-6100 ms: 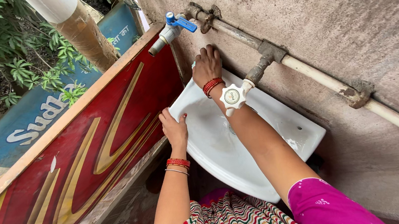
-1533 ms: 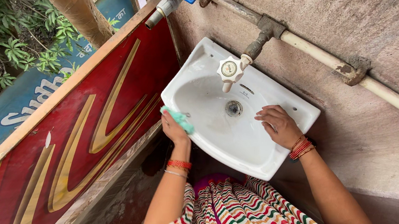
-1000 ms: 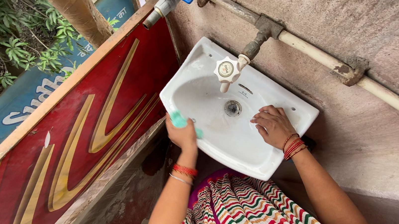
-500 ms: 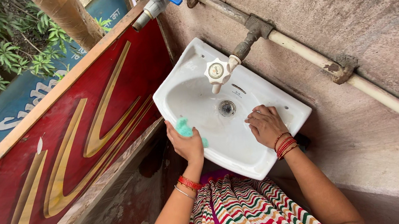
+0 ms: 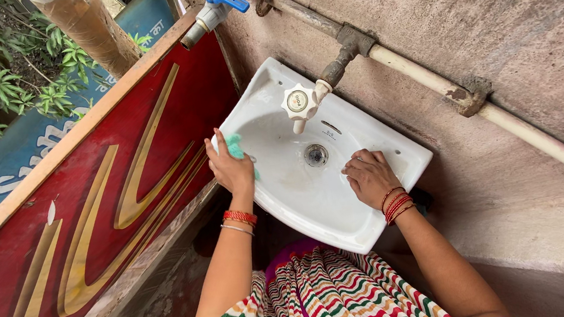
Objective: The person wipes the inner and outer surfaces of a sink basin using a cloth, scrubbing around the drain and faucet area.
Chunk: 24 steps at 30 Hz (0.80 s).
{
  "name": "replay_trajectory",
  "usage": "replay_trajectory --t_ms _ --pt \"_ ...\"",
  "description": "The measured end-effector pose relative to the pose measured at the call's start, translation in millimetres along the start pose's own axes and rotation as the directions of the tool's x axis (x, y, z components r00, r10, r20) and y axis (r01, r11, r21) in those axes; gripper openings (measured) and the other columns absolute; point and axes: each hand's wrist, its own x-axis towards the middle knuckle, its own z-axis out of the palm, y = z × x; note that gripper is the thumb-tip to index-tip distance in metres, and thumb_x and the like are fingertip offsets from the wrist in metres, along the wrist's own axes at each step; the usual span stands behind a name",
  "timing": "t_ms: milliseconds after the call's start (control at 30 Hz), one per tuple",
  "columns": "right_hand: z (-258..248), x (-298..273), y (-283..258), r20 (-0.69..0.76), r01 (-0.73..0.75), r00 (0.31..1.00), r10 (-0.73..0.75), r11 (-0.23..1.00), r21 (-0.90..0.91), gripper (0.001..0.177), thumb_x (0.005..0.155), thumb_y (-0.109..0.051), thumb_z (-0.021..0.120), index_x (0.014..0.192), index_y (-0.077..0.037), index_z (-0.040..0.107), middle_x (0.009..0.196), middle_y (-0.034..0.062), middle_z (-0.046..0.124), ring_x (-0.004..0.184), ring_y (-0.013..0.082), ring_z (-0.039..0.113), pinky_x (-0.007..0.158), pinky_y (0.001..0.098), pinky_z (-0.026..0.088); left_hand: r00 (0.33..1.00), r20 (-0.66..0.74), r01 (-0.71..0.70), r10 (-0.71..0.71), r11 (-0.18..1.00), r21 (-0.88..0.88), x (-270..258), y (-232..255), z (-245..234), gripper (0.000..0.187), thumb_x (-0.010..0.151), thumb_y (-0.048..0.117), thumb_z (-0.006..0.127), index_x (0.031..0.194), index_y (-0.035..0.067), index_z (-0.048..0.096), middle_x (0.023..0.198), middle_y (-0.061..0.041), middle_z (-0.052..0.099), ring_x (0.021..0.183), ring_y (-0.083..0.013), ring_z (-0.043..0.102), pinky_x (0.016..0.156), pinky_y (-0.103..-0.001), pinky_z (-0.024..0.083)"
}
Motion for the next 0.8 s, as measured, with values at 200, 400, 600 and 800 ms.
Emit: replay_trajectory --t_ms 200,400,600,800 --pt "1 1 0 -0.007 0.010 1.000 -0.010 1.000 -0.009 0.023 0.089 -0.016 0.064 0.107 -0.012 0.077 0.111 -0.0017 0.070 0.122 0.0161 0.053 0.110 0.0366 0.034 0.991 -0.009 -0.132 0.132 0.991 0.017 -76 7 -5 0.090 0.073 0.007 0.083 0.153 0.015 0.043 0.166 -0.019 0.010 0.138 -0.0450 0.035 0.098 -0.047 0.054" --pt "-1 1 -1 0.012 0.000 1.000 0.000 1.000 -0.017 0.023 0.089 -0.016 0.064 0.108 -0.012 0.077 0.111 -0.0016 0.070 0.123 0.0162 0.052 0.110 0.0363 0.034 0.992 0.052 -0.118 0.116 0.992 0.041 -70 12 -9 0.088 0.073 0.005 0.083 0.152 0.014 0.045 0.169 -0.012 0.009 0.140 -0.0443 0.035 0.096 -0.045 0.056" --pt "4 1 2 -0.010 0.005 1.000 -0.005 1.000 -0.021 0.023 0.090 -0.015 0.063 0.108 -0.013 0.077 0.111 -0.0020 0.070 0.123 0.0165 0.052 0.111 0.0369 0.034 0.998 0.043 -0.054 0.054 0.998 -0.020 -10 4 -9 0.101 0.070 0.005 0.084 0.159 0.015 0.037 0.169 -0.010 0.011 0.127 -0.0374 0.050 0.099 -0.044 0.054" --pt "2 0 1 0.006 0.012 1.000 -0.012 1.000 -0.024 0.023 0.090 -0.015 0.063 0.108 -0.012 0.076 0.110 -0.0021 0.070 0.123 0.0158 0.052 0.110 0.0362 0.034 0.991 -0.029 -0.131 0.132 0.991 0.023 -35 0 2 0.095 0.075 0.003 0.081 0.158 0.013 0.035 0.169 -0.019 0.008 0.140 -0.0423 0.040 0.099 -0.044 0.055"
